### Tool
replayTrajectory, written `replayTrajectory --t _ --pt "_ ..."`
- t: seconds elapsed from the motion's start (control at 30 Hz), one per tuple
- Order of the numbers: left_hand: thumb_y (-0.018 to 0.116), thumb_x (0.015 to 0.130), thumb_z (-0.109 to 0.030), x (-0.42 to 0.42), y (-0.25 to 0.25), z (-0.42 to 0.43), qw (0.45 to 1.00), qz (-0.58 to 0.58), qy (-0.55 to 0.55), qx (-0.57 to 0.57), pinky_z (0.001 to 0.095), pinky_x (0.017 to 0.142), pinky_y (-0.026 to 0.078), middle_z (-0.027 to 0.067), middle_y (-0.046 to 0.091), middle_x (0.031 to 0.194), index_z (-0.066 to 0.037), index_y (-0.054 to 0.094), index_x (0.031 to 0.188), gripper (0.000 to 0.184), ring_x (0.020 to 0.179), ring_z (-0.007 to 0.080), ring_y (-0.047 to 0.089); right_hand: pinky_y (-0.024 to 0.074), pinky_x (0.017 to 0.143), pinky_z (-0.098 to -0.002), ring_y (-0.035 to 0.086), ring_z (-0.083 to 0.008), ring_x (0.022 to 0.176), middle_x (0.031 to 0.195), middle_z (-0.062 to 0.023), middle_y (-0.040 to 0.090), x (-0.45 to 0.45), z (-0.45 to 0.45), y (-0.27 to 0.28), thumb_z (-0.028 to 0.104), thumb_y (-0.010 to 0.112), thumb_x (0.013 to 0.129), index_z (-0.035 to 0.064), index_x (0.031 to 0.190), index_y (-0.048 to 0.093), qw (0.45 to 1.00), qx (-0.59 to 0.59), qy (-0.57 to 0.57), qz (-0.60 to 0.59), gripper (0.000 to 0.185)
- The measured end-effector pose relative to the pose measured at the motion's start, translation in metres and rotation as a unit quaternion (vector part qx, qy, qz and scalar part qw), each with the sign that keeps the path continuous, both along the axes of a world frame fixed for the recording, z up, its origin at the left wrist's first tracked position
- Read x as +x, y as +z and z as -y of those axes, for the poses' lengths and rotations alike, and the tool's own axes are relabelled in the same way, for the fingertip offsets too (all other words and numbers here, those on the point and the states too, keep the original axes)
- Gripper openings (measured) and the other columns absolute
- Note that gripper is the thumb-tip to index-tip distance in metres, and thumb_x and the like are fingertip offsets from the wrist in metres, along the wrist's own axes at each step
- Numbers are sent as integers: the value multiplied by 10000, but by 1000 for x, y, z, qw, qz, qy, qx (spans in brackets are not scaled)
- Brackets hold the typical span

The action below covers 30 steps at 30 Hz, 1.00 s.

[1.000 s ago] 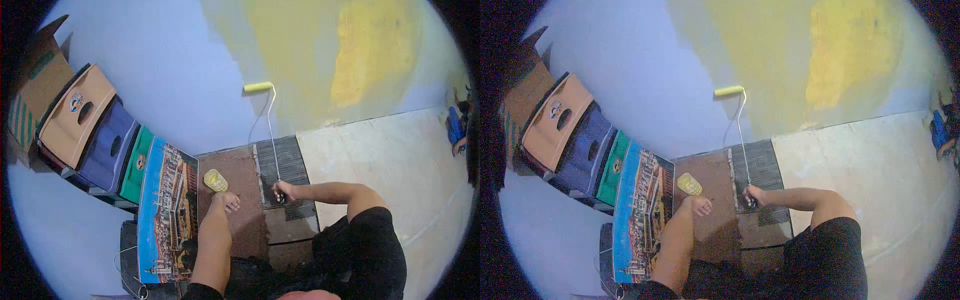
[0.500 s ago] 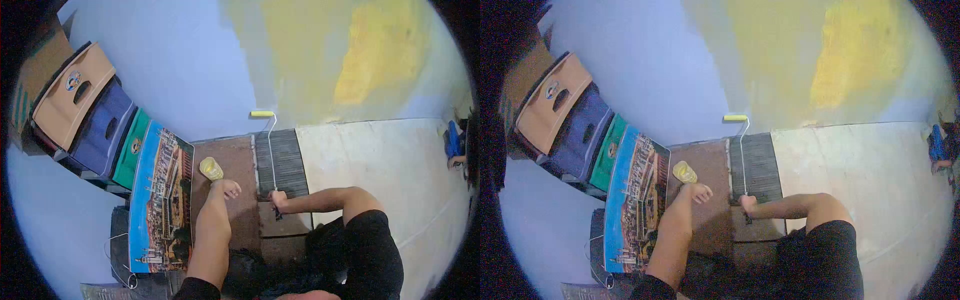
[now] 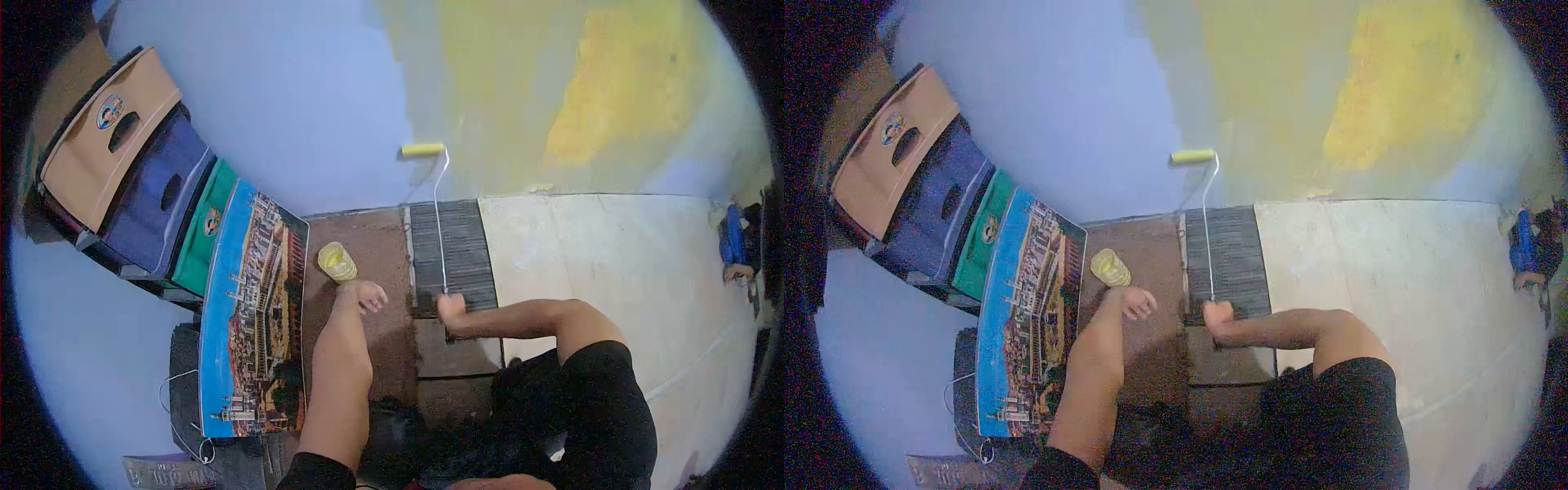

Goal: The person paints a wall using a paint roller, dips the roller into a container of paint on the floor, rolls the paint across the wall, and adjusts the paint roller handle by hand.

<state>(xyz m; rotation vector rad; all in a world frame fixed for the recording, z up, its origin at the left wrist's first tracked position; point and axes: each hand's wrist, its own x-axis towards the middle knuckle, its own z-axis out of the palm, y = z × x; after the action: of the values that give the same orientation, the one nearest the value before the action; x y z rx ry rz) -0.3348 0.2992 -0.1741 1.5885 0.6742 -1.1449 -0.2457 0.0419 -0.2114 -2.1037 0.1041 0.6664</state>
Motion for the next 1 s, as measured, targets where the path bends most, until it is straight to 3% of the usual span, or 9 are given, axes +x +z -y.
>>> replayTrajectory --t 0.1,0.3,0.43,0.57,0.67,0.7,0.8,0.9,1.0 --pt "484 868 -155 4 -11 -1 1000 7 7 -3 429 790 489 85 559 1157 -169 529 1204 339 975 225 555 340 403 -362 460 -177 407 466 -39 457 13 -19 10 199 575 747 29 533 510 987 158 9 18 281" --pt "454 887 -223 6 27 20 999 0 41 29 397 781 492 80 570 1144 -166 539 1177 307 985 204 557 252 370 -305 374 -120 386 462 5 397 32 -52 54 127 558 785 101 519 457 966 257 6 30 285" --pt "461 896 -230 2 -10 -2 1000 13 8 -5 391 798 497 82 566 1164 -140 534 1181 309 1032 207 558 229 362 -303 361 -124 384 477 -4 396 34 -51 43 106 535 806 88 553 470 950 304 -52 -48 261" --pt "492 892 -245 -6 -9 -3 1000 8 20 13 393 839 482 69 563 1206 -149 543 1200 326 1085 206 550 294 361 -315 382 -136 386 480 -22 413 33 -20 56 116 533 799 56 591 505 981 185 -7 -65 218" --pt "529 877 -215 -1 -47 -24 997 -58 44 -24 392 851 471 58 559 1225 -161 543 1217 345 1097 199 548 424 479 -421 568 -285 520 555 -154 544 70 -7 -85 186 532 771 -17 617 573 993 111 33 -18 258" --pt "541 871 -194 1 -55 -28 994 -89 53 -37 391 847 471 55 557 1227 -162 539 1222 353 1095 196 550 441 504 -437 597 -312 550 576 -176 568 75 3 -91 195 528 769 -24 623 585 996 71 46 13 270" --pt "543 873 -117 -9 5 1 1000 -3 19 21 411 755 520 82 568 1122 -134 520 1203 331 1035 229 555 473 541 -455 634 -338 591 610 -192 605 75 42 -60 187 514 778 -23 640 607 994 -27 71 77 268" --pt "561 859 -92 -10 3 -1 1000 16 -20 16 412 781 511 80 561 1143 -128 504 1217 364 1046 228 551 446 523 -454 628 -314 653 708 -194 614 91 83 -90 184 502 765 -77 785 602 990 -86 86 71 281" --pt "553 860 -102 -8 7 -1 1000 2 -13 16 422 826 490 78 547 1189 -133 495 1226 372 1075 226 538 465 637 -472 640 -367 749 807 -248 637 69 83 -19 192 508 744 -95 865 616 997 -23 -22 -76 330"
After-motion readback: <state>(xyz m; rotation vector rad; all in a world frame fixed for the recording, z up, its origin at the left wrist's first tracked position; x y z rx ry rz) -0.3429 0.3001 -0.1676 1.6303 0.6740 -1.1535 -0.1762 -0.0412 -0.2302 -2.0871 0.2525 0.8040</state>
